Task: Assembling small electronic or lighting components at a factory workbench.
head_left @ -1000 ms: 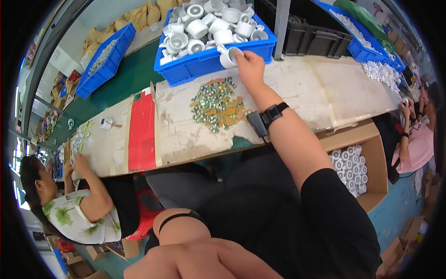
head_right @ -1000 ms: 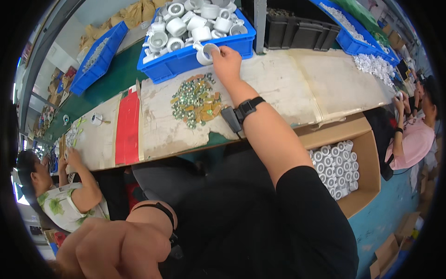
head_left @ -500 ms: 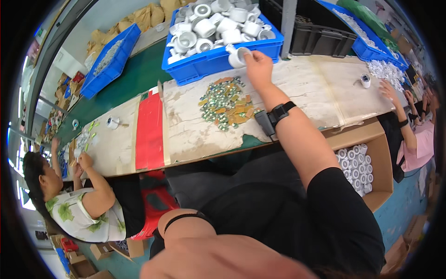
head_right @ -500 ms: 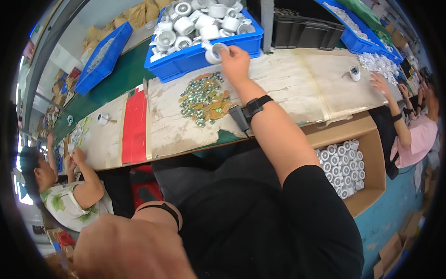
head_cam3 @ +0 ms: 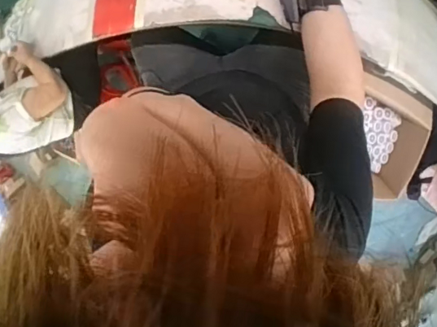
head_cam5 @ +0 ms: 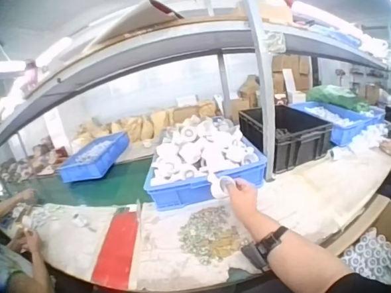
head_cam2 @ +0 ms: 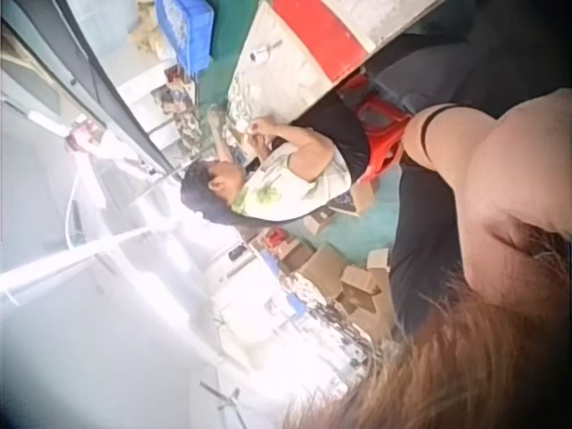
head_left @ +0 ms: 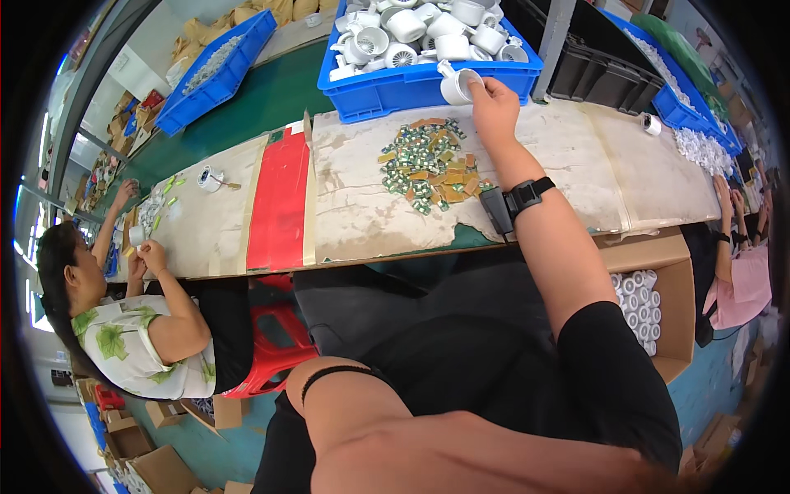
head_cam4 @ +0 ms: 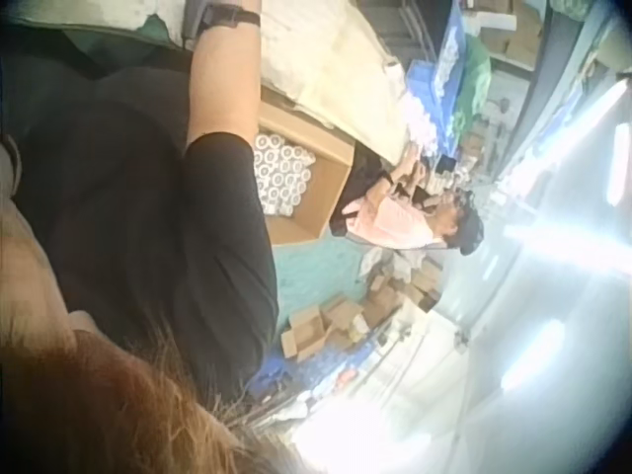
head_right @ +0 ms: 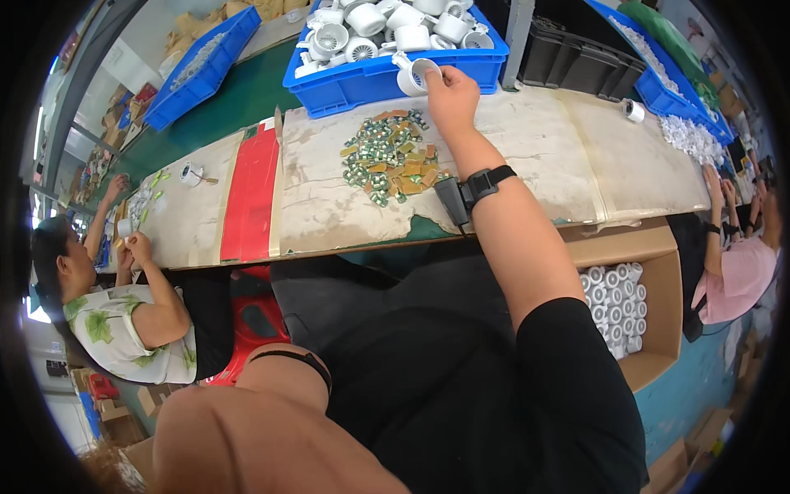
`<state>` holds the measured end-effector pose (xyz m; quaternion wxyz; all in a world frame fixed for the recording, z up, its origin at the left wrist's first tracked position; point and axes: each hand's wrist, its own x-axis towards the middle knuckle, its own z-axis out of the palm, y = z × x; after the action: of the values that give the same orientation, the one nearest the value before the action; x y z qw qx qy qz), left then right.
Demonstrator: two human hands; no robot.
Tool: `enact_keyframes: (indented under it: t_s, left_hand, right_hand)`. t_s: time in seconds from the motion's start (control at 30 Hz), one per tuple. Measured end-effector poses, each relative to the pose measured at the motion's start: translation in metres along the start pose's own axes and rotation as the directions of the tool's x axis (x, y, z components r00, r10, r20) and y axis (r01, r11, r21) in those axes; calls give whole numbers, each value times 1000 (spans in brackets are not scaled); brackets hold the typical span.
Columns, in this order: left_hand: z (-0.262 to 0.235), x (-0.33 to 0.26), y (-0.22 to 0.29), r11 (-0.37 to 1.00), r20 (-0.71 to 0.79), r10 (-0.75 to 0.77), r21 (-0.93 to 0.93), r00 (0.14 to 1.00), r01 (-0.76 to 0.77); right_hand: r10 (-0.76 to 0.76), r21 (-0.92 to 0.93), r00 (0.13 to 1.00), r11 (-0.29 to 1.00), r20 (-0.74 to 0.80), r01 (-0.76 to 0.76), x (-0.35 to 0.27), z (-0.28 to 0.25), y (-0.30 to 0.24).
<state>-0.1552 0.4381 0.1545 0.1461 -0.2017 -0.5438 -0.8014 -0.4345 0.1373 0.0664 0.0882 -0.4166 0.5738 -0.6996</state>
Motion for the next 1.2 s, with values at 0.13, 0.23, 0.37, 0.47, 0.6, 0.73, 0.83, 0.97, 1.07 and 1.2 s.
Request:
enact_keyframes:
  t_s: [0.13,0.23,0.37,0.47,0.6,0.73,0.83,0.97,1.07,1.2]
  left_hand:
    - [-8,4,8,999,-40,41,26,998,-40]
    - [6,-2,6,997,-57,69,42,996,-67]
    - [-13,22,7,993,-93,104,66,990,-98]
    - [-19,29,8,990,-132,124,91,984,-112]
    - [8,12,3,984,-166,156,110,974,-139]
    - [-2,35,-4,973,-210,207,143,956,-180]
    - [-13,36,6,966,-232,237,163,943,-203]
    - [-26,36,21,953,-264,275,203,925,-226]
    - [5,35,5,938,-277,316,238,908,-254]
    - [3,32,7,920,-316,355,284,880,-269]
  right_hand:
    - [-48,47,999,998,5,47,2,-3,1]
    - [62,21,996,998,57,-63,-2,-4,-1]
    - [66,112,995,991,81,-74,-2,2,-2]
    - [68,43,994,996,88,-72,-3,0,-8]
    - [47,19,996,999,73,-49,1,-9,-6]
    - [18,101,997,995,81,-26,-3,-1,-10]
    - [24,68,993,997,112,-32,-4,3,-12]
    - [-12,83,994,997,107,3,-3,0,-11]
    - [-6,67,995,998,104,-1,-7,-2,-9]
    - [14,39,991,999,132,-20,-9,-4,-16]
